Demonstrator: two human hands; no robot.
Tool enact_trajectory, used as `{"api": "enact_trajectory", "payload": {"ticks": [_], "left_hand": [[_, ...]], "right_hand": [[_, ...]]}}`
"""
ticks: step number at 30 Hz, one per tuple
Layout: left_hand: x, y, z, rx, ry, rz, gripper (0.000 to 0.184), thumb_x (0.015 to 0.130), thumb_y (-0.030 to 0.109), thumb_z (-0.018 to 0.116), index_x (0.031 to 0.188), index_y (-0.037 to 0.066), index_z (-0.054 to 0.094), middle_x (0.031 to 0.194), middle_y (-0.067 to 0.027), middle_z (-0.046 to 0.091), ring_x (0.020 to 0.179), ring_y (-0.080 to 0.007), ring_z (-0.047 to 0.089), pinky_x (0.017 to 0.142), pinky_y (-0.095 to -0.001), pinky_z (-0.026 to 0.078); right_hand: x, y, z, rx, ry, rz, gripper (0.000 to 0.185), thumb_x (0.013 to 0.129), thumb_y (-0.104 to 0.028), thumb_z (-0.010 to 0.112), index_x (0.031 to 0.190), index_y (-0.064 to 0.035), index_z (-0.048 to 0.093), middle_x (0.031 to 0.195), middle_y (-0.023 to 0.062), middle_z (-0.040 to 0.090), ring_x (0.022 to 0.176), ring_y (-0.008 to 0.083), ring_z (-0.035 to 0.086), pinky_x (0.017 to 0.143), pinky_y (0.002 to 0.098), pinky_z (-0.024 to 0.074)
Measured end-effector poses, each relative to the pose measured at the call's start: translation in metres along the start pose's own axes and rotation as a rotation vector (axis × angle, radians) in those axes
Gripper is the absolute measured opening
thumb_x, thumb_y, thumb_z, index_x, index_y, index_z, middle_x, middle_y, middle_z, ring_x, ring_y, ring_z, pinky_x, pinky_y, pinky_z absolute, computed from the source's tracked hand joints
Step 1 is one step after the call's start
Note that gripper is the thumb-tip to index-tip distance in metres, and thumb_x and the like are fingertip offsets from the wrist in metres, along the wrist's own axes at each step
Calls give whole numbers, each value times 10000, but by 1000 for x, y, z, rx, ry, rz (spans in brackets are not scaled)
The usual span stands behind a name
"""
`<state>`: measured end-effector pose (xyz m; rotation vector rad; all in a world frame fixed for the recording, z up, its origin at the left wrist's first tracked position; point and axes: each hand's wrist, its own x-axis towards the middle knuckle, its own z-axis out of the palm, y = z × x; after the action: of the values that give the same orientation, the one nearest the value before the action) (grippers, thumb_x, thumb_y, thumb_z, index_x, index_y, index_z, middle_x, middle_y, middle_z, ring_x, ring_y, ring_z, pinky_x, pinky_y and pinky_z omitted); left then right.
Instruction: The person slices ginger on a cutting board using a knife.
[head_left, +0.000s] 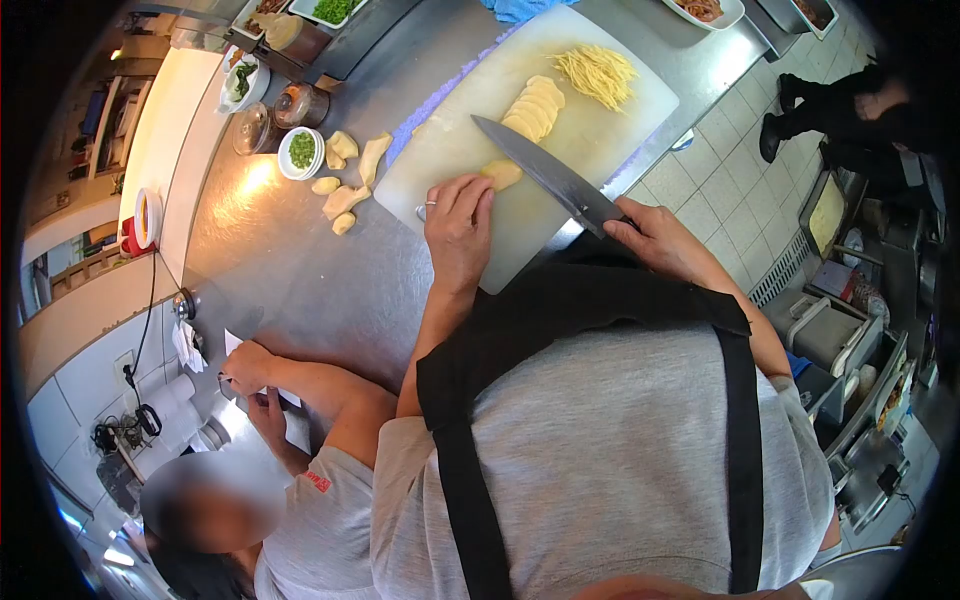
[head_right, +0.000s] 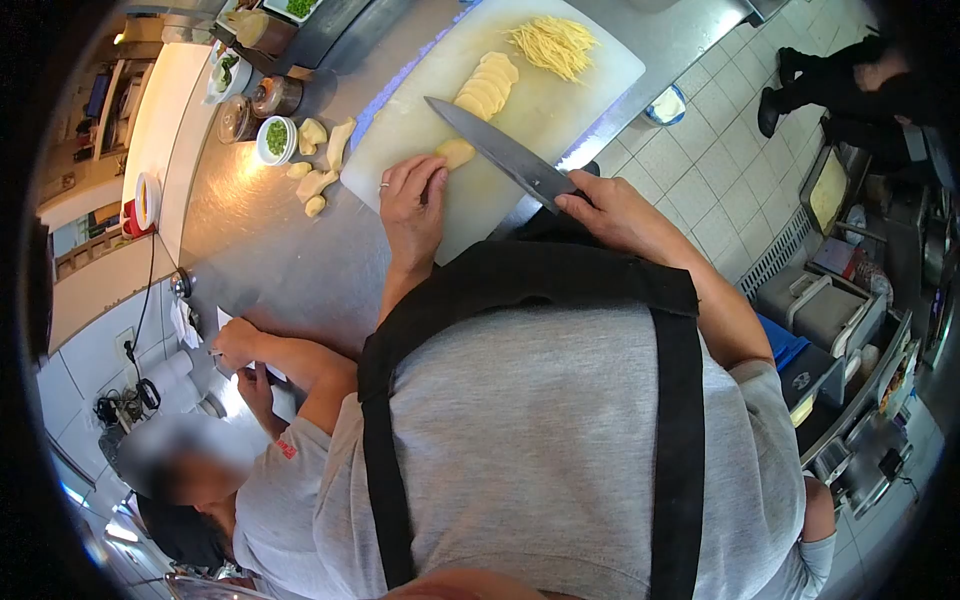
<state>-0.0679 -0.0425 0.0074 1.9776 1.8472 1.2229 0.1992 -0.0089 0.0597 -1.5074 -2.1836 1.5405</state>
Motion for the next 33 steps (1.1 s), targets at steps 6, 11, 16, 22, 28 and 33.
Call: {"api": "enact_trajectory", "payload": {"ticks": [6,11,16,22,28,33], "left_hand": [[-1,2,0,-11,10,4,152,766,7,725,914,33,700,947,-94,663,893,-287,608,797,-373,488],[-5,1,3,-32,7,4,159,761,0,726,914,33,698,950,-93,662,897,-287,607,798,-371,489],[-5,3,4,-36,42,9,164,761,-3,728,917,37,696,948,-94,666,896,-287,612,803,-366,489],[-6,0,5,-34,32,18,162,762,-1,730,915,37,693,958,-92,673,899,-288,616,805,-367,491],[-7,0,5,-21,34,19,162,763,0,729,916,37,693,956,-90,674,900,-287,615,806,-371,493],[-7,-1,6,-34,34,11,160,762,-5,727,914,37,694,957,-87,674,901,-287,614,807,-369,494]], "right_hand": [[0,-12,-5,38,-63,127,296,984,-306,528,999,-12,554,827,250,632,796,426,625,692,460,476],[0,-14,-6,58,-56,128,289,985,-299,526,1011,-14,564,836,247,636,795,418,629,700,455,478],[2,-14,-6,43,-55,143,284,984,-296,527,1027,-19,574,850,240,641,810,403,634,718,442,480],[1,-19,-10,57,-71,155,286,986,-295,527,1038,-19,575,853,231,645,815,388,636,731,435,479],[3,-15,-10,45,-66,118,284,985,-288,529,1028,-11,572,845,227,640,800,373,630,733,421,478],[4,-15,-10,26,-77,127,283,983,-286,533,1028,-9,571,846,226,641,791,371,626,734,413,479]]}}
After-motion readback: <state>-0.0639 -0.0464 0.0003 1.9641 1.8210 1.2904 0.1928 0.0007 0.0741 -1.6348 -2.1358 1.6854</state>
